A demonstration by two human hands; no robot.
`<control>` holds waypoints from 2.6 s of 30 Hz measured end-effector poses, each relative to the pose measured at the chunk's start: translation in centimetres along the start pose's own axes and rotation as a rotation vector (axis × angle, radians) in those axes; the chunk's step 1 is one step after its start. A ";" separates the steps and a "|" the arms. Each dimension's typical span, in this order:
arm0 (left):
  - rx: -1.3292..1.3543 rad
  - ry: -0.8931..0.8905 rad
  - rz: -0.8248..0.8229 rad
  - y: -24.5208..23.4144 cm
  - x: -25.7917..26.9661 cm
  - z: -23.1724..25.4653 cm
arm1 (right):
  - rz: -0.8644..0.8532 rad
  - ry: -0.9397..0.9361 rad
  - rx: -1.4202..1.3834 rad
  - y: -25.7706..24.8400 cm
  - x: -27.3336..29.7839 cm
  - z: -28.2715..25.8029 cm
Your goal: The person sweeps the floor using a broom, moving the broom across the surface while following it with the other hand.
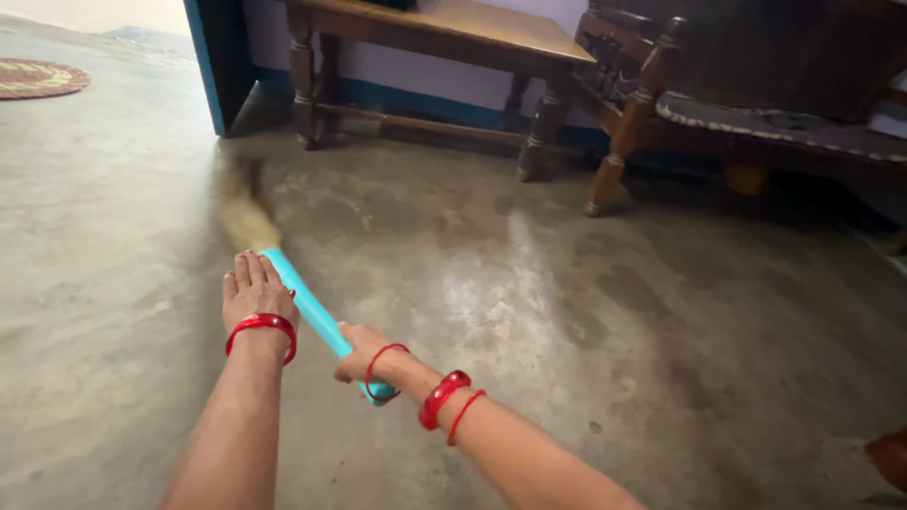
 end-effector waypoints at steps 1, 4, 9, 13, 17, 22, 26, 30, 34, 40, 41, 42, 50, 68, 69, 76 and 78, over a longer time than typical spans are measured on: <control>-0.050 0.014 -0.006 -0.1 0.1 0.1 | -0.057 0.047 -0.154 -0.3 0.5 -0.9; -0.067 0.043 0.003 -0.5 0.2 0.9 | -0.081 0.055 -0.316 -1.8 2.0 -2.0; -0.057 0.107 0.103 -1.9 -0.2 3.6 | 0.114 0.004 -0.129 -5.3 2.6 1.4; -0.025 0.178 0.097 -2.9 -0.1 5.7 | 0.240 0.035 0.039 -10.4 2.0 7.4; 0.008 0.170 0.067 -3.3 -0.3 6.2 | 0.408 0.021 0.109 -14.8 2.5 13.0; -0.029 0.101 0.053 -2.0 -0.9 2.8 | 0.352 0.503 -0.396 -15.2 0.0 19.7; -0.122 0.025 0.027 -0.6 -1.2 -0.8 | 0.329 0.720 -0.789 -12.0 -5.6 23.2; -0.162 -0.012 0.031 0.6 -0.8 -3.6 | 0.344 0.567 -0.682 -8.8 -10.6 22.8; -0.164 -0.057 0.045 0.8 -1.0 -5.0 | 0.247 0.450 -0.343 -8.0 -12.1 18.8; -0.258 -0.051 0.061 2.3 -1.5 -2.1 | 0.024 0.109 -0.219 -6.8 -8.9 13.2; -0.297 -0.037 0.070 2.3 -2.0 -1.3 | -0.049 0.099 -0.302 -6.8 -8.0 12.6; -0.288 -0.026 0.075 2.4 -2.6 -0.4 | -0.115 0.070 -0.364 -7.3 -7.5 11.9; -0.293 0.056 0.129 1.1 -3.9 4.3 | 0.037 0.005 -0.182 -15.1 -3.3 17.6; -0.100 0.045 0.040 0.7 -5.4 10.0 | 0.523 0.599 -0.527 -12.8 -9.8 28.4; -0.109 0.035 0.039 0.4 -5.2 10.1 | 0.416 0.607 -0.610 -12.8 -9.9 27.5; -0.138 -0.017 0.042 -2.0 -5.6 8.4 | 0.295 0.254 -0.387 -8.5 -11.9 21.0; -0.143 -0.025 0.019 -2.8 -6.1 7.7 | 0.175 0.216 -0.361 -8.1 -11.8 19.1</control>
Point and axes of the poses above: each hand's wrist, its own x-axis away from the middle knuckle, its own y-axis out of the palm, z = x × y, the point moved 4 cm from there along -x, towards the middle knuckle, and after that the axes turned 9 degrees about y, right-handed, at the moved point
